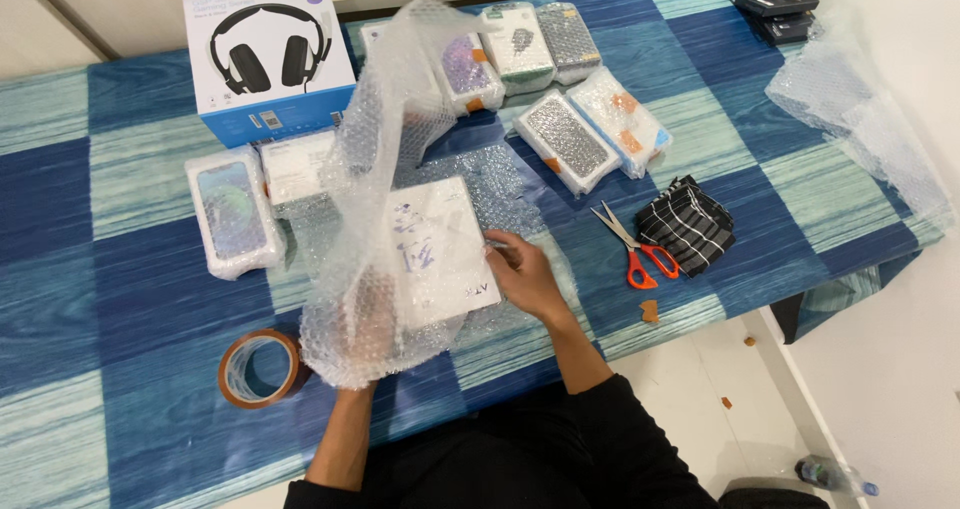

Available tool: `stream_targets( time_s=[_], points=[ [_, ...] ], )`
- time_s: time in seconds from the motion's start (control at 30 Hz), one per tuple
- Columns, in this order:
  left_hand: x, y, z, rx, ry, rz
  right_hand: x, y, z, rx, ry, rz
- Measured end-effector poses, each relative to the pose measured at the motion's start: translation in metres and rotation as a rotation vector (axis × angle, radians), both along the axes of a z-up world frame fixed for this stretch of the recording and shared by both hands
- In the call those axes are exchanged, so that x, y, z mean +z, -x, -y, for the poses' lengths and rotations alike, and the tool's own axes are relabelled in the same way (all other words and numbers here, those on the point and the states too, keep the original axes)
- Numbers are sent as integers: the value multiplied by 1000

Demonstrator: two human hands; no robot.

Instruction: The person wraps a boxed item in bubble wrap, secures the ends with tape, and cuts the tape using scissors.

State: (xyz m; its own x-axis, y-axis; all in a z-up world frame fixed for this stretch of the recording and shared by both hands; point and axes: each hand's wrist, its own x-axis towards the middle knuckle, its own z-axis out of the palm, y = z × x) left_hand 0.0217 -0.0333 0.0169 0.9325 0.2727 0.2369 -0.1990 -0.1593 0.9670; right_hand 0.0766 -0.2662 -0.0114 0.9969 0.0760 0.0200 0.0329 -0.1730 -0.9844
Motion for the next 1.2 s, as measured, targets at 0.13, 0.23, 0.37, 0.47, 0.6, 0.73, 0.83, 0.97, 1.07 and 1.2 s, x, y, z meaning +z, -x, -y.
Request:
stream_targets(
  time_s=[0.13, 0.23, 0.37, 0.47, 0.6, 0.73, 0.83, 0.97, 1.07, 1.2],
  points=[
    [2, -1, 8, -35, 30, -122, 25, 11, -23, 48, -122, -64],
    [4, -2, 13, -60, 52, -202, 29, 19, -35, 46, -186, -95],
    [4, -5, 20, -110, 87, -321, 30, 23, -36, 46, -253, -48],
    [-29, -8, 8, -112, 207, -488, 33, 31, -37, 48, -286, -109],
    [-20, -12, 2, -120, 361, -515, 43, 23, -20, 97, -235, -113],
    [-29, -9, 0, -105, 499, -481, 13, 0, 23, -98, 349, 79],
    [-61, -12, -9, -129, 507, -476, 28, -8, 36, -220, 642, -38],
    [-61, -10, -6, -125, 518, -504, 27, -3, 42, -208, 586, -324],
    [-40, -5, 3, -125, 489, -506, -81, -29, 84, -157, 524, -81],
    [-56, -4, -3, -105, 525, -462, -9, -24, 100, -346, 545, -3]
  ],
)
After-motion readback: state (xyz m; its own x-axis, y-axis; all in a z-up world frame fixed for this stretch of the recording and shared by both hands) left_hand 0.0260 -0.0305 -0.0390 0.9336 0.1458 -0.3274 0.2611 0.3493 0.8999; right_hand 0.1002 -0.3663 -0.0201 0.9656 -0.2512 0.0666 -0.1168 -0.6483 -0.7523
